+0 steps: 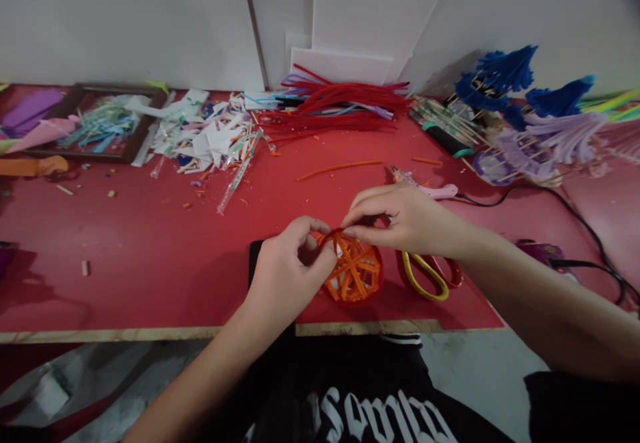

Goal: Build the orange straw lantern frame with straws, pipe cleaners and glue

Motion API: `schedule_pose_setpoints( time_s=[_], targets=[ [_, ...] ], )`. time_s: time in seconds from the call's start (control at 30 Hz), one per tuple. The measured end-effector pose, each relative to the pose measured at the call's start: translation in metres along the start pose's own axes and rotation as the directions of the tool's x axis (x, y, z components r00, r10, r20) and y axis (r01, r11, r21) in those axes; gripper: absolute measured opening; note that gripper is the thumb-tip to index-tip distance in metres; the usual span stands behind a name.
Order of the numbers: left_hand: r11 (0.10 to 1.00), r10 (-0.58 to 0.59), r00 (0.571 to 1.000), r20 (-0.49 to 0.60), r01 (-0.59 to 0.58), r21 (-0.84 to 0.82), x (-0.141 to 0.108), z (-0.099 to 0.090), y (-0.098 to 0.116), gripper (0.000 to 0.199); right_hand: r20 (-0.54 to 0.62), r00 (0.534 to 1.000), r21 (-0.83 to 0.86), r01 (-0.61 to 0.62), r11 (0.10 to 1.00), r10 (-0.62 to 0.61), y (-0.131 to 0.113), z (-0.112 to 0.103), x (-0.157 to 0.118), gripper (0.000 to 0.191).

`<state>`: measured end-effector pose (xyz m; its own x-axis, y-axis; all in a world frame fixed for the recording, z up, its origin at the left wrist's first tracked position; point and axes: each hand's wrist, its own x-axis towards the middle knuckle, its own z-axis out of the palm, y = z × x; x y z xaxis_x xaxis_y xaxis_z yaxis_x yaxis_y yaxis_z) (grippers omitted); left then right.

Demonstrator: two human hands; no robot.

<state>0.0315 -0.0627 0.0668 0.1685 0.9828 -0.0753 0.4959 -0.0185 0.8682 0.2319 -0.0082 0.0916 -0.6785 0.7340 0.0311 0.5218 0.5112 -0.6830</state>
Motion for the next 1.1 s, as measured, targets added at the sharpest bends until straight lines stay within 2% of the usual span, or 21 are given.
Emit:
schedule_pose_setpoints(
  time_s=[0.13, 0.27, 0.43, 0.53, 0.7, 0.87, 1.1],
  targets=[
    [1.0, 0.002, 1.0, -0.007, -0.002, 0.013, 0.0, 0.0, 0.0, 0.01, 0.05, 0.995, -0.13, 0.09, 0.987, -0.085, 0.0, -0.001, -0.001, 0.018],
    [1.0, -0.013, 1.0, -0.012, 0.013, 0.027, -0.001, 0.001, 0.003, 0.009, 0.124, 0.987, -0.272, 0.135, 0.953, -0.104, -0.006, -0.006, 0.0, 0.02],
    [0.999, 0.003, 1.0, -0.009, -0.003, 0.054, -0.001, 0.001, 0.003, 0.008, 0.253, 0.967, -0.479, 0.146, 0.866, -0.024, -0.02, -0.011, 0.005, 0.018],
    [0.998, 0.007, 1.0, -0.001, -0.007, 0.065, -0.001, 0.0, 0.002, 0.008, 0.288, 0.957, -0.552, 0.159, 0.819, 0.009, -0.026, -0.011, 0.008, 0.015],
    [0.998, 0.007, 1.0, 0.005, -0.008, 0.061, -0.002, -0.001, 0.002, 0.008, 0.293, 0.956, -0.568, 0.171, 0.805, 0.004, -0.029, -0.011, 0.012, 0.015],
    [0.999, -0.005, 1.0, -0.005, 0.005, 0.052, -0.003, -0.001, 0.004, 0.008, 0.257, 0.966, -0.499, 0.119, 0.858, 0.015, -0.027, -0.01, 0.012, 0.019],
    [0.997, 0.006, 1.0, -0.025, -0.004, 0.078, -0.002, 0.0, 0.006, 0.009, 0.221, 0.975, -0.417, 0.122, 0.901, -0.029, -0.022, -0.008, 0.009, 0.021]
  ],
)
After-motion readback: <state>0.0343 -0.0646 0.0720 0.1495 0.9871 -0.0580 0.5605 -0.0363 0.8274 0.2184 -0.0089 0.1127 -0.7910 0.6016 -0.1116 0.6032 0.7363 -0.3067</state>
